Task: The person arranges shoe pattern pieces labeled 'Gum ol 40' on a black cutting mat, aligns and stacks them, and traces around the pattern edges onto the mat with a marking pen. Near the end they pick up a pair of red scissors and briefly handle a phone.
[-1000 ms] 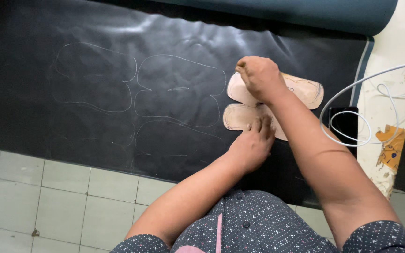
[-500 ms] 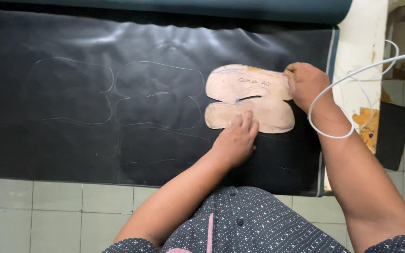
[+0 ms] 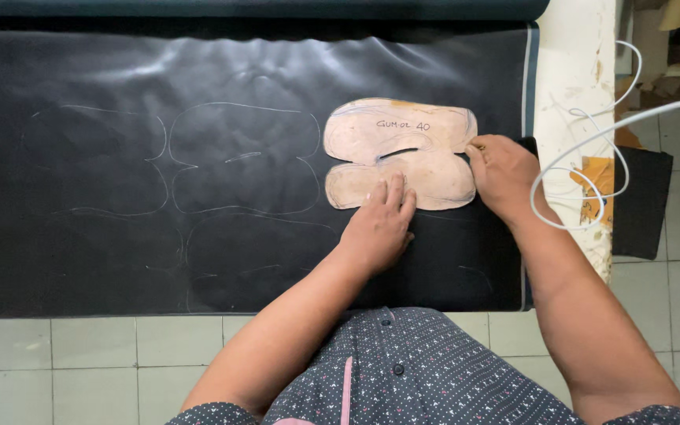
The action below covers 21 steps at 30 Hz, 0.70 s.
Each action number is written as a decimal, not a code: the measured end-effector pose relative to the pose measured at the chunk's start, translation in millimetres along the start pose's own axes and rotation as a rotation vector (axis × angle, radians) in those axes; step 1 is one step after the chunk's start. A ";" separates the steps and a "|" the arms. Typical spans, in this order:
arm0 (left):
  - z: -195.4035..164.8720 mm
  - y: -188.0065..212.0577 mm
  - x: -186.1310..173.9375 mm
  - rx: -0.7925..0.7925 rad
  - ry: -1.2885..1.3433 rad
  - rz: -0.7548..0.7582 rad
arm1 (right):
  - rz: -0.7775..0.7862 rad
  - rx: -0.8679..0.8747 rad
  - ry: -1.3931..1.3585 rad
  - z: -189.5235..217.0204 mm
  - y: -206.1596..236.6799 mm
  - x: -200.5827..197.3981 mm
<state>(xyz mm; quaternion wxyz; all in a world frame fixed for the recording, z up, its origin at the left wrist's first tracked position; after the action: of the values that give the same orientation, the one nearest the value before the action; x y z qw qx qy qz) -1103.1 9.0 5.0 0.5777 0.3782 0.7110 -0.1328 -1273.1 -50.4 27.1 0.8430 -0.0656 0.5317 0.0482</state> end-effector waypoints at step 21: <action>58.9 -24.2 5.6 -0.012 0.472 -0.051 | -0.050 -0.135 -0.145 64.3 80.2 -9.8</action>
<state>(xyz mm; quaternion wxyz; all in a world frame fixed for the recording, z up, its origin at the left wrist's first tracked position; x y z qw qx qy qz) -1077.6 -42.2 -23.6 0.3940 0.3772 0.8366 -0.0512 -1232.2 39.0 58.5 0.8738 -0.1320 0.4631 0.0676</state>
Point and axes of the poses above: each hand's wrist, its own y-axis away from the middle knuckle, its own x-axis out of the palm, z = x × y, the point moved 10 cm from there along -y, towards the middle knuckle, and after that the axes turned 9 degrees about z, right-handed, at the moved point
